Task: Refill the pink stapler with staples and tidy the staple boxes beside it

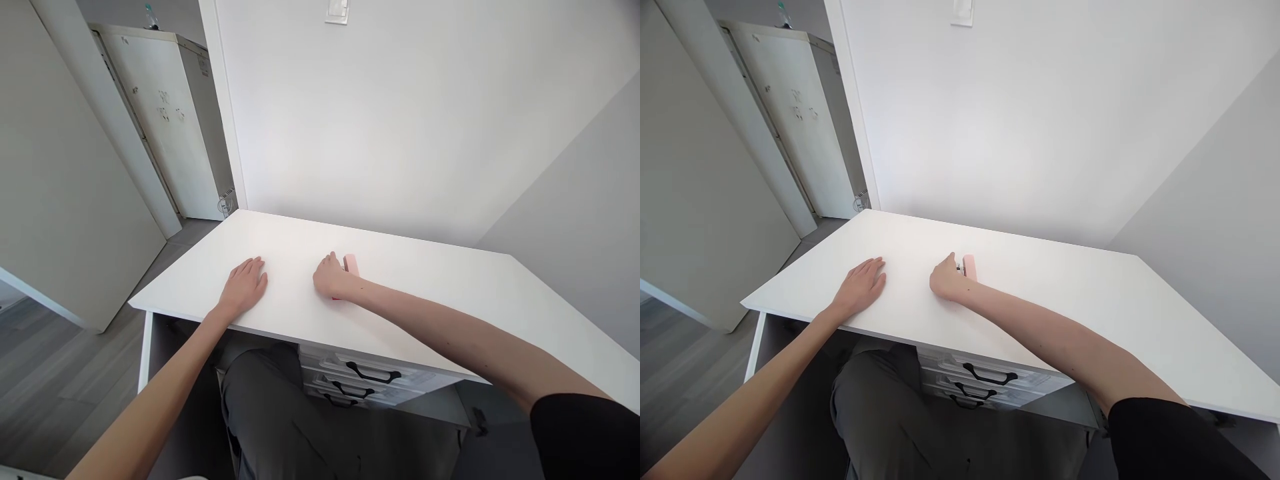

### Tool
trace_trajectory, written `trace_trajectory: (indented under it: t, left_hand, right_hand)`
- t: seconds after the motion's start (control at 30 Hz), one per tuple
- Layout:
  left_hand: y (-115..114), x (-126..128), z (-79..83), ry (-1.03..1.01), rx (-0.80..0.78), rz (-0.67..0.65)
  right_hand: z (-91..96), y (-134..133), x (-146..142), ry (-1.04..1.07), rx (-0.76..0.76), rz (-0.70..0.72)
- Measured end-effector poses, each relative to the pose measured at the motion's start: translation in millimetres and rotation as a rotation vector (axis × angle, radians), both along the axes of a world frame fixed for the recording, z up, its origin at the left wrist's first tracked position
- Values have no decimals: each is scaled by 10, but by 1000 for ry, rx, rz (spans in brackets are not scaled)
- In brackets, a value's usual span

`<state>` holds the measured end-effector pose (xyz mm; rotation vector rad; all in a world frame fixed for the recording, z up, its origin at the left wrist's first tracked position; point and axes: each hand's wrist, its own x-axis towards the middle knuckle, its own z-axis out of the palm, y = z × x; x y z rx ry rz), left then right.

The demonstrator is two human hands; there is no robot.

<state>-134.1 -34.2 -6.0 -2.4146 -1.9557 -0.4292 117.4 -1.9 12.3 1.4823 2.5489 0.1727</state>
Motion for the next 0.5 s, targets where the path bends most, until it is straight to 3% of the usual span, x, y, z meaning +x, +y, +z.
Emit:
trace_trajectory:
  t: [0.23, 0.5]
  left_hand:
    - [-6, -2, -4, -18, 10, -11]
    - [5, -7, -1, -16, 0, -5]
  right_hand:
    - [-118, -72, 269, -259, -25, -146]
    - [-186, -72, 1198, -238, 39, -304]
